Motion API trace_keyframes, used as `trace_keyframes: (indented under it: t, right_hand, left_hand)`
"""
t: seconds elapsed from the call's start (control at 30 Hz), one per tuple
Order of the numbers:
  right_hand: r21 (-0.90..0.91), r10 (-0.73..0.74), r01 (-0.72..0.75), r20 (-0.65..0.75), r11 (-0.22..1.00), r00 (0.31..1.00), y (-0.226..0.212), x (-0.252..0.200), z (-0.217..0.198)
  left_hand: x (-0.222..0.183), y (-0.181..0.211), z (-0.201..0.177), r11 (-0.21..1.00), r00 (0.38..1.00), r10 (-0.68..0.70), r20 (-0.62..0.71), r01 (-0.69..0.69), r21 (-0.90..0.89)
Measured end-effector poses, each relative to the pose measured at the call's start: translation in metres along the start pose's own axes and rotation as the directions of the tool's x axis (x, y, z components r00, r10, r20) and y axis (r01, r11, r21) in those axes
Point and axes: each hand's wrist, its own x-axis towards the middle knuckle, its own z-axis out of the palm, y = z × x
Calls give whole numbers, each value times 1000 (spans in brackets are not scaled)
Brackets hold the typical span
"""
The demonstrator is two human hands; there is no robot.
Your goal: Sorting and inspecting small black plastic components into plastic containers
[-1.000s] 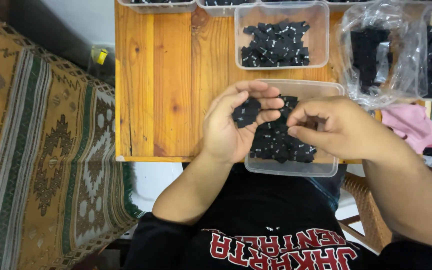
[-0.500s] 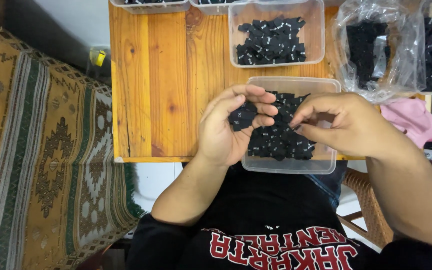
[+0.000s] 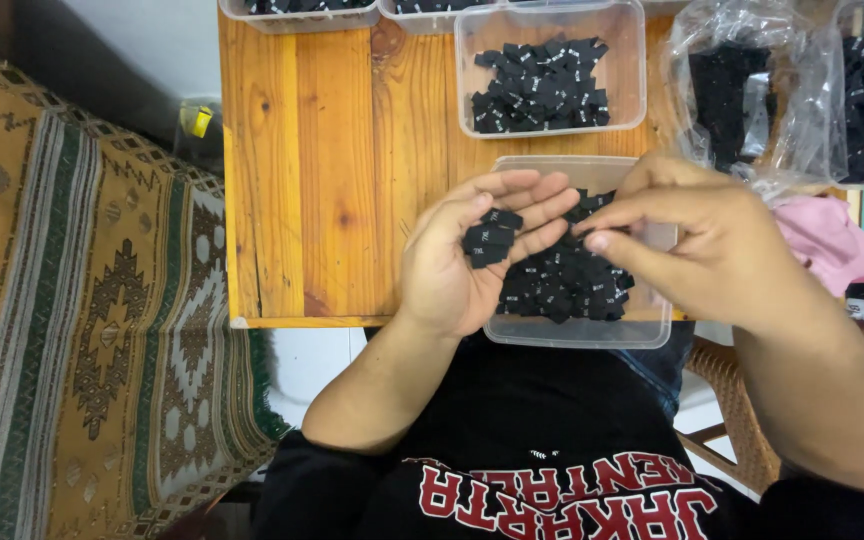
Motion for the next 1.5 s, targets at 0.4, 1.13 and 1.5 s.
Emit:
trace_keyframes:
  t: [0.4, 1.13, 1.5]
  right_hand:
    - [-376, -335, 282, -81, 882, 939, -6, 17, 28]
    - [-734, -154, 344, 315, 585, 936, 61, 14, 69]
    - [-445, -155, 253, 244, 859, 957, 10, 18, 24]
  left_hand:
    - [0, -15, -6, 993, 990, -115, -85, 112, -44]
    - [26, -7, -37, 983, 993, 88, 85, -72, -166]
    - [19, -4, -31, 992, 992, 83, 98, -73, -105]
